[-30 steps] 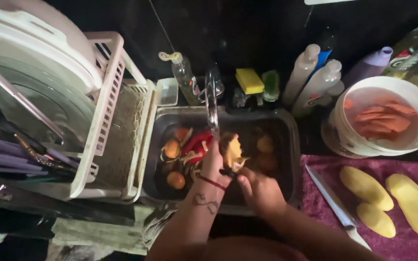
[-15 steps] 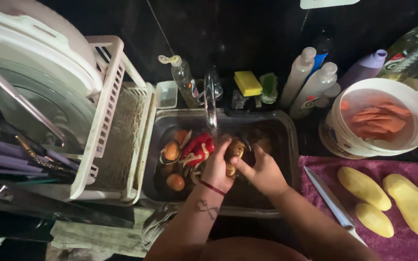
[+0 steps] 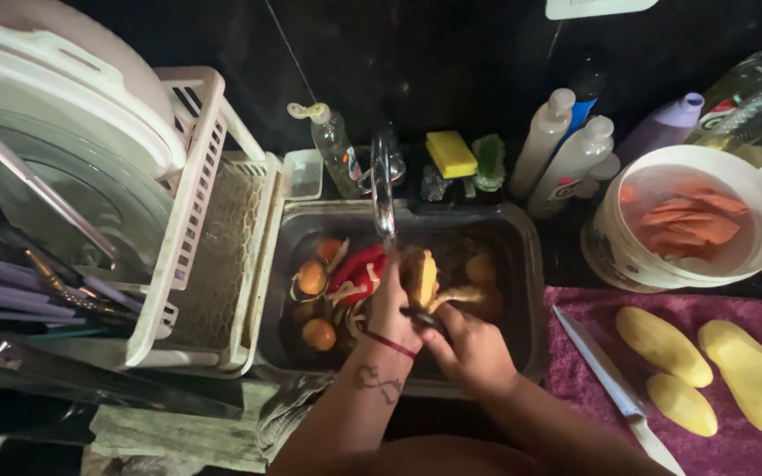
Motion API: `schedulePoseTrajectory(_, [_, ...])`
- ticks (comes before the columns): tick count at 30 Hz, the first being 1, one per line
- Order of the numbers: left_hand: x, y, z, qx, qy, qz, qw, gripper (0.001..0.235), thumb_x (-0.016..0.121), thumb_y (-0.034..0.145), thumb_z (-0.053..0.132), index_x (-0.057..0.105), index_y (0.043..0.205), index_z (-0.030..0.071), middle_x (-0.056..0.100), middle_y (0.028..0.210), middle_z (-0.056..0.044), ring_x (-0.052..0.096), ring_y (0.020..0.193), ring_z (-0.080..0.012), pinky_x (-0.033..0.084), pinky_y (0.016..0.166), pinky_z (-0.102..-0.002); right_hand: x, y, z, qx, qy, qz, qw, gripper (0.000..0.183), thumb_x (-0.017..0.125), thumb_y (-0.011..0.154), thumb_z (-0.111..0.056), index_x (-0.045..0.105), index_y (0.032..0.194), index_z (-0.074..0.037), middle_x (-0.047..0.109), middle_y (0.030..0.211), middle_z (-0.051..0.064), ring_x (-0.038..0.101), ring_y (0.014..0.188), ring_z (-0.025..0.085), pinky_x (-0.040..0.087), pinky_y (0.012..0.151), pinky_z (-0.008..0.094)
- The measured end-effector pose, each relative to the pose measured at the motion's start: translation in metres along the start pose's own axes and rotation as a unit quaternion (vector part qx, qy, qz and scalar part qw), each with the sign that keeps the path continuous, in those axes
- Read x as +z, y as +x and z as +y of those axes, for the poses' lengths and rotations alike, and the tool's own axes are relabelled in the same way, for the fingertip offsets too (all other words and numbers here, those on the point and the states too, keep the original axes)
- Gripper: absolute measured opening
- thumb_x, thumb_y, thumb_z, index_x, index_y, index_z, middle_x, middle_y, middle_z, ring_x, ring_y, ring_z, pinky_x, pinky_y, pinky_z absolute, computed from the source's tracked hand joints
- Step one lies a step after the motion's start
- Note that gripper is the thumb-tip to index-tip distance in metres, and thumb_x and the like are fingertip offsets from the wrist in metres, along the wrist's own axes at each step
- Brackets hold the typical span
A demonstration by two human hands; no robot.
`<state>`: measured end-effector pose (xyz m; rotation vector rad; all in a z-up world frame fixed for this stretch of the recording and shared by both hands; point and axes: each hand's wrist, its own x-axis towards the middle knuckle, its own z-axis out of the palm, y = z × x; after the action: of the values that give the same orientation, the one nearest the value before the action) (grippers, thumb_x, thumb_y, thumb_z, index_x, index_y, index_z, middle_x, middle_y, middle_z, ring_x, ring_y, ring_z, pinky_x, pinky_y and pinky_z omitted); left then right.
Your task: The person peels several potatoes using a peeler over a kitchen sink filled with water and vegetable scraps. They rinse the potatoes under running water and place the peeled ones on a purple towel next to the sink.
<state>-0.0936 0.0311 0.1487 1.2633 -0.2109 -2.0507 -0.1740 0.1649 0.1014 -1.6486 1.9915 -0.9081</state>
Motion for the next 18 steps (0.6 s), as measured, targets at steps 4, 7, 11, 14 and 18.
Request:
schedulePoseTrajectory(4, [-0.017, 0.007, 0.008, -0.012, 0.072, -0.039, 0.997, 0.048, 0.063, 0.104, 0.056, 0.077, 0.111, 0.01, 0.081, 0.096, -0.017, 0.067, 0.063, -0.0188, 0.05, 0.048, -0.031, -0.032, 0.016, -0.007, -0.001, 0.074, 0.014, 0.997, 0.066, 0.083, 0.086, -0.061, 0.067, 0.127, -0.012, 0.085, 0.103, 0.007, 0.086, 0.089, 0.024, 0.062, 0.071, 0.038])
schedulePoseTrajectory(7, [-0.039, 0.045, -0.009, -0.004, 0.033, -0.111, 0.993, 0.026, 0.079, 0.1, 0.031, 0.079, 0.117, 0.012, 0.081, 0.101, -0.009, 0.069, 0.063, -0.0188, 0.051, 0.039, -0.032, -0.043, 0.042, -0.006, 0.093, 0.078, 0.03, 0.992, 0.088, 0.091, 0.072, -0.067, 0.064, 0.131, -0.007, 0.078, 0.099, 0.03, 0.078, 0.097, 0.051, 0.062, 0.082, 0.061])
schedulePoseTrajectory(11, [-0.023, 0.025, -0.004, -0.052, -0.026, -0.018, 0.998, 0.062, 0.098, 0.081, 0.022, 0.062, 0.128, 0.001, 0.059, 0.11, -0.025, 0.051, 0.051, -0.0247, 0.046, 0.034, -0.03, -0.049, 0.055, -0.012, 0.103, 0.04, -0.006, 0.994, 0.097, 0.083, 0.071, -0.082, 0.065, 0.132, -0.009, 0.081, 0.094, 0.024, 0.081, 0.092, 0.044, 0.064, 0.081, 0.054])
schedulePoseTrajectory(14, [-0.009, -0.007, 0.008, -0.047, -0.034, 0.021, 0.998, 0.059, 0.098, 0.081, 0.019, 0.064, 0.126, 0.0, 0.055, 0.105, -0.023, 0.047, 0.049, -0.0227, 0.043, 0.031, -0.027, -0.04, 0.046, -0.005, 0.088, -0.068, 0.006, 0.994, 0.1, 0.076, 0.075, -0.087, 0.067, 0.133, -0.007, 0.081, 0.086, 0.022, 0.082, 0.084, 0.041, 0.065, 0.076, 0.05])
schedulePoseTrajectory(18, [0.003, -0.006, 0.012, -0.035, -0.001, 0.006, 0.999, 0.051, 0.093, 0.087, 0.033, 0.065, 0.118, 0.002, 0.057, 0.097, -0.015, 0.053, 0.059, -0.019, 0.034, 0.029, -0.018, -0.017, 0.028, -0.003, 0.001, -0.13, 0.04, 0.991, 0.067, 0.072, 0.093, -0.07, 0.072, 0.127, -0.013, 0.082, 0.088, 0.013, 0.083, 0.083, 0.034, 0.066, 0.072, 0.045])
